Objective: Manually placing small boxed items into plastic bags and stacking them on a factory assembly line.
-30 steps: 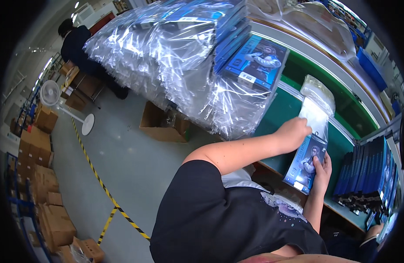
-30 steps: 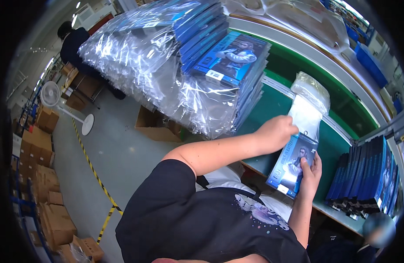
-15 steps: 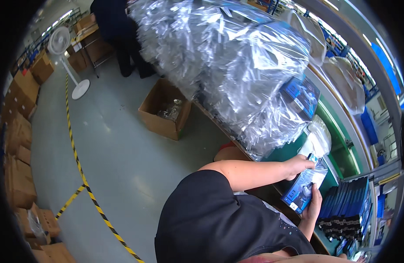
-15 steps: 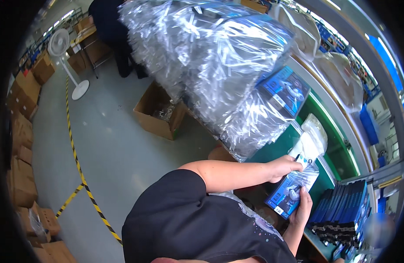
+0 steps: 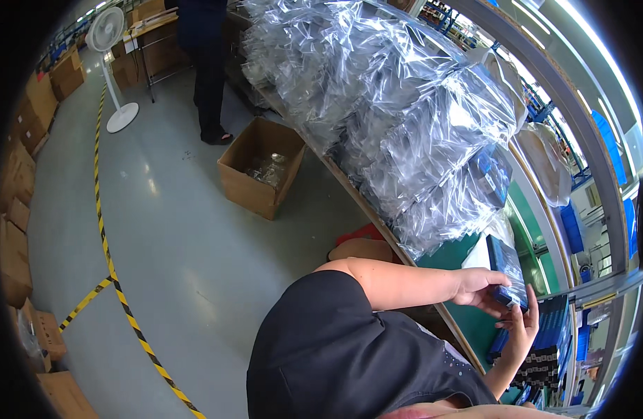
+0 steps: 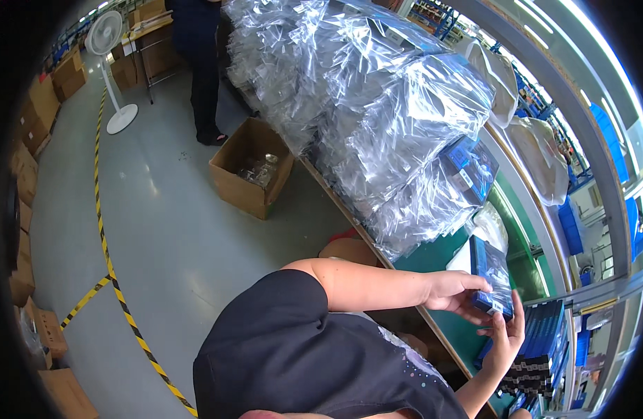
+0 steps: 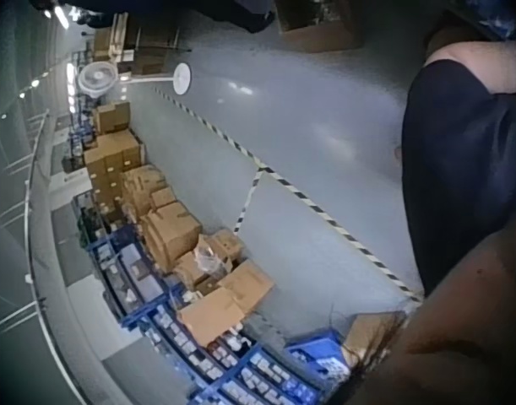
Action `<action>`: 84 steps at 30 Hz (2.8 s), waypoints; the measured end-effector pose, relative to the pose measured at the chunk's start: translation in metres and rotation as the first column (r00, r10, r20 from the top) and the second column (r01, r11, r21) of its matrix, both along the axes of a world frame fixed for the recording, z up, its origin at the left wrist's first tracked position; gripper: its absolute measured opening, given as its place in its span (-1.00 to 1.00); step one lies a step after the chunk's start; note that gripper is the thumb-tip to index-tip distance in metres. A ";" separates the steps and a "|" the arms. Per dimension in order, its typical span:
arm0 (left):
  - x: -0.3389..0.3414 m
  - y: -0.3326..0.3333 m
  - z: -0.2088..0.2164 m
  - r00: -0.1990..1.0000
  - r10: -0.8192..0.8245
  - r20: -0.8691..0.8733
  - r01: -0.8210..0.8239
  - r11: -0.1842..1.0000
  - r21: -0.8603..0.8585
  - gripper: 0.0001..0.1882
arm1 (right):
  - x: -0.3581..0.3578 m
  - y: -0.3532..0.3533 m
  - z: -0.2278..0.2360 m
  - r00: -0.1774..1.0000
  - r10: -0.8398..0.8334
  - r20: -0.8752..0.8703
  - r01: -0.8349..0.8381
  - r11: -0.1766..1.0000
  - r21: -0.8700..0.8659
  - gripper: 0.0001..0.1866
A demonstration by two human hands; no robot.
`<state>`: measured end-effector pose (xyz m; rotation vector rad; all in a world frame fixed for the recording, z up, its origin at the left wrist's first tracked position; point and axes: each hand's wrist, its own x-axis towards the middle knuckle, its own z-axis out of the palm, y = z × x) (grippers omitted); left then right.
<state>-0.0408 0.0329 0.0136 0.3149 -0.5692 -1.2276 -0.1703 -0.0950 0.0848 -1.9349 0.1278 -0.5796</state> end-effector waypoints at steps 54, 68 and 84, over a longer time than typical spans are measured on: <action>-0.131 -0.181 -0.058 -0.757 0.236 0.610 0.274 0.961 -0.031 -0.47 | -0.327 -0.041 -0.548 0.218 -0.176 -0.960 0.885 0.451 0.118 -0.67; -0.229 -0.357 -0.082 -0.831 0.340 0.441 0.242 0.934 -0.263 -0.34 | -0.268 -0.151 -0.683 0.203 -0.122 -0.972 0.975 0.114 0.189 -0.48; -0.217 -0.370 -0.073 -0.911 0.074 0.405 0.008 0.987 -0.161 -0.41 | -0.176 -0.273 -0.852 0.177 -0.478 -0.860 0.963 0.263 0.052 -0.36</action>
